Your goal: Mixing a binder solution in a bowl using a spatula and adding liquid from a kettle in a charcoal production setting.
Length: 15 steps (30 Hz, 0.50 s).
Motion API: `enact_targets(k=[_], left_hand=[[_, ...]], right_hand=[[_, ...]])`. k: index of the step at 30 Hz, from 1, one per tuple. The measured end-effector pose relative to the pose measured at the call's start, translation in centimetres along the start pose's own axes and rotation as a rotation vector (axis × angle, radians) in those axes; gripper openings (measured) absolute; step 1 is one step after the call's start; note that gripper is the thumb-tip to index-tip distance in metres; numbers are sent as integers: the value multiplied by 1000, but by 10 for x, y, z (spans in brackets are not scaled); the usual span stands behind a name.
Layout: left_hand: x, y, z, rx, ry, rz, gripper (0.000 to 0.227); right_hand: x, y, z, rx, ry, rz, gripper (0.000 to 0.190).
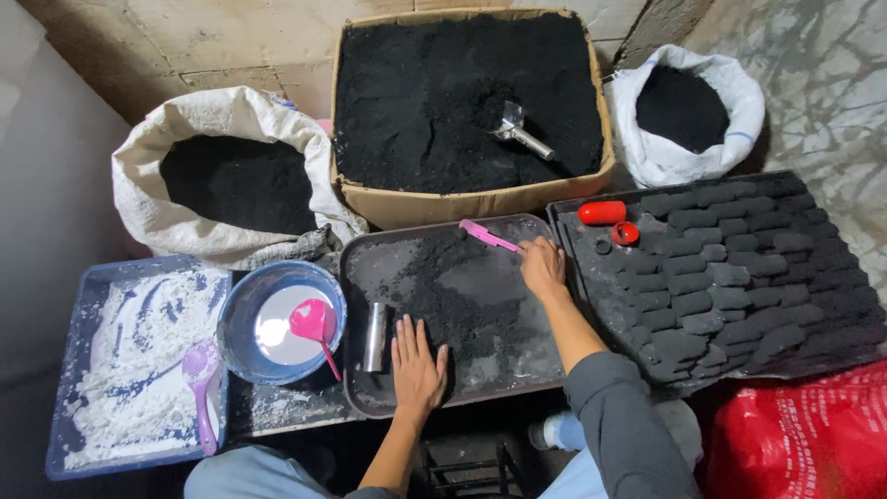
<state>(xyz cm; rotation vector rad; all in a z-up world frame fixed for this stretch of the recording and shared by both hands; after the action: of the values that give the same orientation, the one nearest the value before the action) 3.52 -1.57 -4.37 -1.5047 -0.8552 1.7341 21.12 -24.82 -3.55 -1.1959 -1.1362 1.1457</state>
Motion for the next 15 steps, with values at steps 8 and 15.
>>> enact_targets(k=[8, 15], left_hand=[[3, 2, 1, -25, 13, 45, 59], [2, -3, 2, -30, 26, 95, 55]], right_hand=[[35, 15, -12, 4, -203, 25, 21], [54, -6, 28, -72, -378, 24, 18]])
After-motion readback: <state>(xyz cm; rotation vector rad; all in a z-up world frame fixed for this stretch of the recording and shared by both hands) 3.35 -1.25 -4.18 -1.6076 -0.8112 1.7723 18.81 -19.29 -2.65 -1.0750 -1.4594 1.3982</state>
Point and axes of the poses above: each hand's wrist, its own z-axis away from the middle knuckle, its own y-axis out of the palm, x = y × z, the point moved 3 cm from there along -z, towards the middle knuckle, and after that the axes turned 14 degrees about z, right-handed, at the moved point
